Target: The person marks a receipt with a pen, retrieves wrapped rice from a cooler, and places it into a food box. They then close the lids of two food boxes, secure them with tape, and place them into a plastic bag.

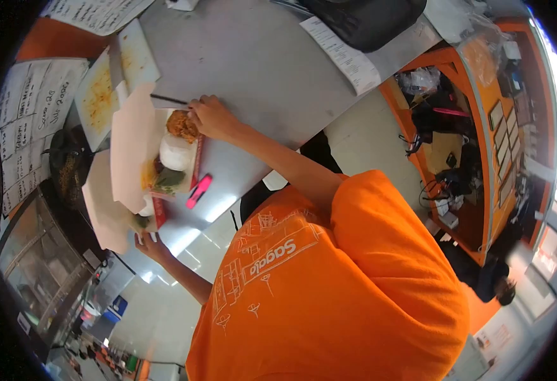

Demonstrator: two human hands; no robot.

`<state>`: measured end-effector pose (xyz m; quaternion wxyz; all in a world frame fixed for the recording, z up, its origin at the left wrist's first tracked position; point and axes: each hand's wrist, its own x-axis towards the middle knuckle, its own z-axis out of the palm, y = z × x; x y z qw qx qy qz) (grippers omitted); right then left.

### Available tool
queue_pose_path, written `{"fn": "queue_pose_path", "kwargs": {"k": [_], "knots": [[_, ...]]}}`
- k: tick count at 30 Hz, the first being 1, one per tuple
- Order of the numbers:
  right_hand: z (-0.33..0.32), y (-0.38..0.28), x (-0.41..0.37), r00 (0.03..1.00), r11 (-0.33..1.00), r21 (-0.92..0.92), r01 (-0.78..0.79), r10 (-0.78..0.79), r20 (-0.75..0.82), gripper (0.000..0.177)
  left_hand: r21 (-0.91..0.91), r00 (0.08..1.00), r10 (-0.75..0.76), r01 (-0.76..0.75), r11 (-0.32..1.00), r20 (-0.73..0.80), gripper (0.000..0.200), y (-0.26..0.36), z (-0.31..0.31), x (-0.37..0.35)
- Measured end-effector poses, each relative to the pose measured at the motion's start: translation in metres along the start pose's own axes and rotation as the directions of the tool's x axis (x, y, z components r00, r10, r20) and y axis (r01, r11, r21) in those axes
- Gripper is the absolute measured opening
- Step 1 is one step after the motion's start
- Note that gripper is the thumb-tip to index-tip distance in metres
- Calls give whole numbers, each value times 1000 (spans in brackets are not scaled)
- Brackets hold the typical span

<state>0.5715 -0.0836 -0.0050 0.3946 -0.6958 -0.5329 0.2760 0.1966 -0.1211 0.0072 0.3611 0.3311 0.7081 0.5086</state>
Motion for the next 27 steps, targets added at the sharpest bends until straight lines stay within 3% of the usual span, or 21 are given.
{"fn": "queue_pose_path", "kwargs": {"k": [1,3,5,6,7,9,14,15,16,17,18,19,20,21,23,24,27], "knots": [[-19,8,-3,1000,996,91,18,-17,-16,19,-33,997,24,-27,999,-71,49,6,21,-24],[-67,29,-15,990,988,73,133,-136,30,18,95,930,144,-118,988,-338,45,-5,59,-77],[-102,45,-46,982,984,82,161,-168,83,15,399,915,369,-282,873,-162,49,-49,77,-113],[-122,56,-59,977,983,73,168,-176,120,13,518,907,418,-381,766,49,52,-67,84,-122],[-141,66,-71,970,982,60,177,-185,157,11,595,870,417,-486,640,262,55,-67,102,-136],[-171,82,-101,983,990,53,128,-134,123,11,750,786,483,-571,333,385,61,-51,135,-172],[-216,120,-90,996,997,-73,3,-10,-94,12,816,781,609,-436,379,134,61,-44,167,-199],[-222,127,-74,992,996,-93,-15,2,-130,12,817,713,687,-476,325,142,55,-42,177,-208],[-228,137,-57,991,983,-183,-11,-15,-135,17,773,700,697,-528,353,159,52,-34,198,-222],[-229,141,-41,990,965,-263,-4,-34,-139,22,645,784,598,-545,535,167,53,-35,215,-231],[-229,136,-27,991,873,-481,-82,20,-132,27,548,814,510,-570,612,277,48,-30,239,-245],[-226,130,-16,988,724,-675,-145,70,-138,33,445,764,461,-640,626,451,45,-28,264,-253],[-219,131,-13,990,697,-702,-144,93,-110,37,364,624,521,-773,519,582,44,-24,295,-260],[-214,131,-13,989,664,-734,-144,120,-86,42,289,540,454,-810,510,709,45,-21,320,-264],[-196,125,-14,989,655,-745,-128,139,-48,48,146,430,456,-832,535,779,53,-8,361,-272],[-184,122,-26,990,682,-722,-113,137,-26,49,173,357,383,-882,437,852,63,-2,372,-275],[-166,108,-36,984,789,-610,-69,154,88,51,166,341,347,-879,446,874,69,-11,374,-270]]}}
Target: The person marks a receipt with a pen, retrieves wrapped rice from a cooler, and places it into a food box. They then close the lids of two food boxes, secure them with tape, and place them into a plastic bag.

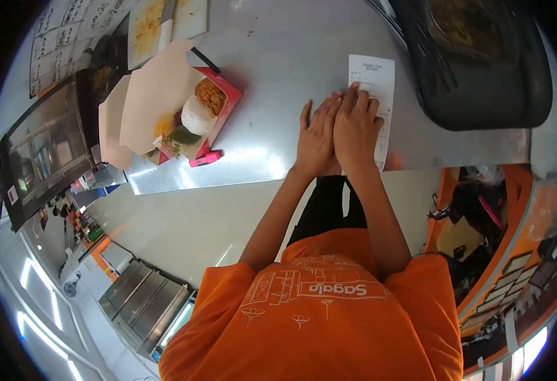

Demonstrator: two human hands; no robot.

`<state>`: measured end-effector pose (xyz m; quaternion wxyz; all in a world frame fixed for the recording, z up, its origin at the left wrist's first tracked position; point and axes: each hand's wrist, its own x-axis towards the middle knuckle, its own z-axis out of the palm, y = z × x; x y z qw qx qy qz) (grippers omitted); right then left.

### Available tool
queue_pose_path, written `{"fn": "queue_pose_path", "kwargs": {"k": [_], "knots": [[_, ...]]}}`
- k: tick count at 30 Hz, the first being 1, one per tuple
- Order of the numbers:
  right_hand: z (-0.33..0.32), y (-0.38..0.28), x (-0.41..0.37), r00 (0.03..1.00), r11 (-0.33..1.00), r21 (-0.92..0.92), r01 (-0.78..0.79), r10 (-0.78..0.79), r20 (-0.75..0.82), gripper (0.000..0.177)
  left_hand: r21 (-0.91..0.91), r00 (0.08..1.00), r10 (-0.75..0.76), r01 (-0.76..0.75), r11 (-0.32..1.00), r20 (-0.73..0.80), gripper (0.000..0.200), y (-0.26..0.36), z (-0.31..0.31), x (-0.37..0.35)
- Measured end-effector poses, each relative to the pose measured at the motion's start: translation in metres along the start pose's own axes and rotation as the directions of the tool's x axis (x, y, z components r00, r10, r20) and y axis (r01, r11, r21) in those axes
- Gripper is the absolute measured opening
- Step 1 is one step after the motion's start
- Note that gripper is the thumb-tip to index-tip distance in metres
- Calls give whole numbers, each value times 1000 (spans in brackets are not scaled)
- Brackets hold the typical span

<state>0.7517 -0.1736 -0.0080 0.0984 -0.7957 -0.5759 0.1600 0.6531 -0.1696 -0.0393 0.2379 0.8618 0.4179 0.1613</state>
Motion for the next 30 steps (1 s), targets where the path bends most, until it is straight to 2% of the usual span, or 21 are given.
{"fn": "queue_pose_path", "kwargs": {"k": [1,4,5,8,11,12,14,18,20,21,23,24,25,28,30], "knots": [[0,-6,2,999,998,56,20,-22,43,51,165,999,-10,2,986,50,74,-6,-6,-5],[1,-22,28,934,857,484,176,-301,194,49,135,991,-132,132,982,-8,75,-23,-31,-22],[0,-34,42,899,828,535,170,-353,260,46,147,983,-179,184,972,-50,75,-31,-37,-25],[-3,-66,82,754,812,494,310,-527,392,34,240,974,-217,226,944,-63,72,-57,-62,-28],[-5,-100,125,867,802,559,212,-418,271,24,319,974,-227,217,923,-6,59,-78,-74,-31],[-12,-115,139,863,764,582,278,-465,198,22,352,973,-229,207,913,22,57,-79,-76,-31],[-31,-149,164,838,680,618,394,-542,61,20,306,959,-277,247,920,61,52,-79,-79,-31],[-38,-232,215,657,618,514,594,-742,133,25,139,968,-250,245,960,20,52,-82,-80,-35],[-32,-259,245,480,585,288,758,-800,361,32,83,968,-252,251,965,10,52,-83,-73,-35],[-28,-271,256,398,536,183,824,-778,485,35,60,969,-246,245,968,3,52,-85,-75,-36],[-32,-289,262,347,749,211,628,-512,785,42,19,974,-227,227,974,-21,51,-88,-79,-36],[-31,-294,267,270,841,176,511,-351,897,45,-4,975,-219,219,976,-37,51,-89,-82,-35],[-18,-289,276,173,844,168,510,-292,941,49,2,982,-177,177,984,-73,50,-94,-82,-35],[10,-273,279,81,859,318,402,-380,922,40,-41,990,-141,140,989,-20,50,-101,-84,-33],[30,-246,275,84,641,476,602,-643,761,31,7,992,-85,85,996,90,49,-105,-95,-29]]}}
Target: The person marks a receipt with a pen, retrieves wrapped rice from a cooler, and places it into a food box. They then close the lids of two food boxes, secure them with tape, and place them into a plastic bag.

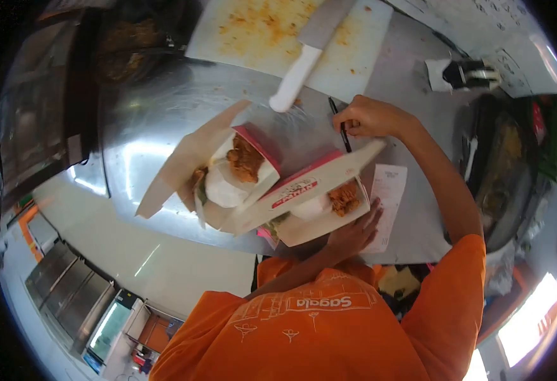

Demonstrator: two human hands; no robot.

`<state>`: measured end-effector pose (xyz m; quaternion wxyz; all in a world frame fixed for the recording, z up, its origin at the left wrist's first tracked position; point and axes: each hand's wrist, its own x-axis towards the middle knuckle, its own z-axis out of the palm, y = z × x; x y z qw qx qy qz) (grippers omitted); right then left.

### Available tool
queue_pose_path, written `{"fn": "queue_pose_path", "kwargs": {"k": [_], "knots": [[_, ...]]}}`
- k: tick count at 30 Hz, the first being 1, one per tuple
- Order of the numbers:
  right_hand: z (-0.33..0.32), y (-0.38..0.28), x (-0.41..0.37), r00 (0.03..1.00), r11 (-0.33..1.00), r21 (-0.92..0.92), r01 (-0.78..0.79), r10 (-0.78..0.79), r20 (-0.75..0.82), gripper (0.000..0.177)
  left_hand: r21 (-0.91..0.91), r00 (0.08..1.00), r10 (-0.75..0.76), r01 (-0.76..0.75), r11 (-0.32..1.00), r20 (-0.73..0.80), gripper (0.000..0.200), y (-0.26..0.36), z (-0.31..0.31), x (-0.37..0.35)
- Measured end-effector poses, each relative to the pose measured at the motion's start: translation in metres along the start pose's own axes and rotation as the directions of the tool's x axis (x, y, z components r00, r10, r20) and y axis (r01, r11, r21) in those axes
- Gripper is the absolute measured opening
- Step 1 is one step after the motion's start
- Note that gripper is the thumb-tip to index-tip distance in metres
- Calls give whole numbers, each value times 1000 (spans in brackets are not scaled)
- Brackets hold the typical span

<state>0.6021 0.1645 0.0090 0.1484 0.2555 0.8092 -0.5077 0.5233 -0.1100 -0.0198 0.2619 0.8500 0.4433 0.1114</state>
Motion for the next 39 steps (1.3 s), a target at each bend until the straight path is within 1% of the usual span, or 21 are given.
{"fn": "queue_pose_path", "kwargs": {"k": [1,2,4,5,6,8,10,11,12,13,14,15,16,17,18,21,24,28,33,36,39], "knots": [[12,9,-8,989,987,-103,122,-130,-73,26,19,998,33,-34,999,59,48,-3,-5,3],[21,11,-16,978,974,-190,125,-154,-141,22,118,991,53,-67,991,120,49,-3,-4,6],[40,5,-35,943,930,-352,101,-202,-264,15,158,998,59,-63,985,27,51,-2,-1,2],[49,5,-46,914,911,-408,68,-221,-342,15,-128,993,-70,58,990,-94,51,1,16,-1],[57,5,-57,875,886,-463,32,-249,-416,16,-38,994,-66,63,997,-88,52,1,3,2],[69,18,-87,748,804,-593,-36,-372,-549,15,-129,988,-125,113,985,-93,52,5,24,-4],[82,37,-118,559,680,-723,-121,-555,-616,16,-86,988,-144,139,987,-51,53,8,21,-5],[100,39,-128,369,806,-485,-339,-361,-857,19,-60,986,-161,158,986,-37,54,9,18,-5],[120,36,-136,114,861,-178,-477,-140,-984,23,-50,984,-169,166,985,-55,56,10,19,-4],[139,33,-143,-169,839,160,-520,82,-982,29,-36,981,-178,176,984,-74,58,11,21,-3],[158,25,-146,-224,956,233,-176,192,-955,34,-22,978,-190,189,982,-86,60,11,23,-4],[177,11,-143,-237,942,275,194,317,-918,39,17,979,-184,186,982,-90,63,12,23,-4],[196,-3,-138,-205,798,274,536,438,-875,45,56,980,-176,182,982,-92,67,13,21,-1],[215,-18,-127,-164,732,335,593,517,-840,46,94,982,-167,176,980,-90,70,15,21,0],[232,-27,-118,-119,661,384,644,583,-804,47,67,978,-171,180,981,-117,73,15,21,0],[275,-24,-117,-44,817,437,377,487,-872,48,11,965,-166,172,985,-201,82,15,30,0],[281,-20,-116,-65,788,361,498,449,-891,41,81,956,-148,173,982,-254,77,14,36,0],[286,-16,-112,-53,854,342,391,392,-918,39,-5,938,-163,169,986,-305,79,11,38,-1],[282,-18,-104,-112,895,328,301,375,-920,35,65,944,-149,175,982,-294,81,11,39,-1],[284,-19,-107,-26,868,392,305,419,-908,33,68,943,-152,180,981,-296,81,11,39,-1],[281,-18,-101,-114,915,326,238,360,-926,32,64,943,-152,178,982,-297,81,11,39,-2]]}}
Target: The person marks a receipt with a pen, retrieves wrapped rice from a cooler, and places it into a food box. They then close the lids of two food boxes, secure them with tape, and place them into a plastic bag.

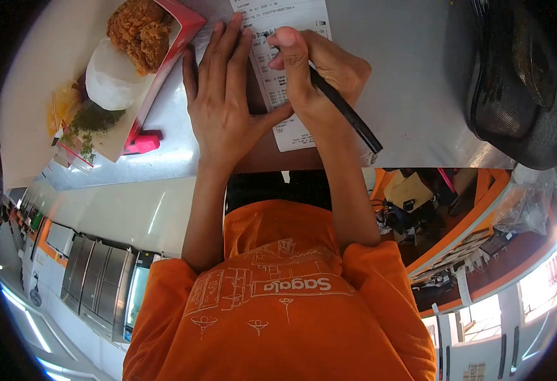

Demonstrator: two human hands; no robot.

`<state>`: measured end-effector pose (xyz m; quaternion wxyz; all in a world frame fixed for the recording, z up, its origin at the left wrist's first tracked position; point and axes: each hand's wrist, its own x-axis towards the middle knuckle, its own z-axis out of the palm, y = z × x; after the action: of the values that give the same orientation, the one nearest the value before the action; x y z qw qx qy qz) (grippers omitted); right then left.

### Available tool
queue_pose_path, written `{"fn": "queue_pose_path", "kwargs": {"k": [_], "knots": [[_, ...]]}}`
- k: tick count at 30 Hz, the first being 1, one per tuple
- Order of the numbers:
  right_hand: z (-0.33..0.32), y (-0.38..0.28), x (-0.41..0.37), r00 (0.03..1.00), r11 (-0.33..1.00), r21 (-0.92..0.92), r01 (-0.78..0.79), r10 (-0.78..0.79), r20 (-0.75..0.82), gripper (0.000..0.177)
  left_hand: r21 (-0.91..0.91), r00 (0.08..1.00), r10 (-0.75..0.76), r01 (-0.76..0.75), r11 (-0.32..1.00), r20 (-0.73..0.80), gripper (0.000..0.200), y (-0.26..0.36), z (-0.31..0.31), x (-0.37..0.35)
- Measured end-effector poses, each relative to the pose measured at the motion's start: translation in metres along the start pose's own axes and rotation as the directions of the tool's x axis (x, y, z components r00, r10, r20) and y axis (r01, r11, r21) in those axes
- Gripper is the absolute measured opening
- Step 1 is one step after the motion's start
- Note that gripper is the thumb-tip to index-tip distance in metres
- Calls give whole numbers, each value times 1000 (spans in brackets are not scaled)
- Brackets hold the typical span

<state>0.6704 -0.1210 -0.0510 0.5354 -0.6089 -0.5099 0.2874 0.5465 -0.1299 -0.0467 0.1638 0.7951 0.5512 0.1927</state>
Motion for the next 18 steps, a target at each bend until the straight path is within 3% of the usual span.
{"fn": "queue_pose_path", "kwargs": {"k": [3,6,9,12,15,18], "knots": [[-13,-7,-3,998,996,-85,-19,14,-64,48,-31,1000,-4,4,1000,-4,86,-1,1,-2],[-25,-5,-5,988,989,-36,-142,139,-64,50,-31,1000,-6,5,1000,-17,89,-2,3,-1],[-26,-7,-3,993,987,-114,-117,119,19,54,-24,1000,0,0,1000,-11,89,-2,2,-1],[-25,-9,-2,967,962,-166,-218,191,-167,53,-1,1000,-8,8,1000,-5,82,-1,1,0],[-27,-3,-5,992,991,-66,-116,112,-54,53,20,1000,-12,12,1000,-3,79,0,-1,2],[-25,-6,-5,998,994,-92,-60,63,29,52,13,1000,-16,16,1000,-5,79,-1,-1,2]]}}
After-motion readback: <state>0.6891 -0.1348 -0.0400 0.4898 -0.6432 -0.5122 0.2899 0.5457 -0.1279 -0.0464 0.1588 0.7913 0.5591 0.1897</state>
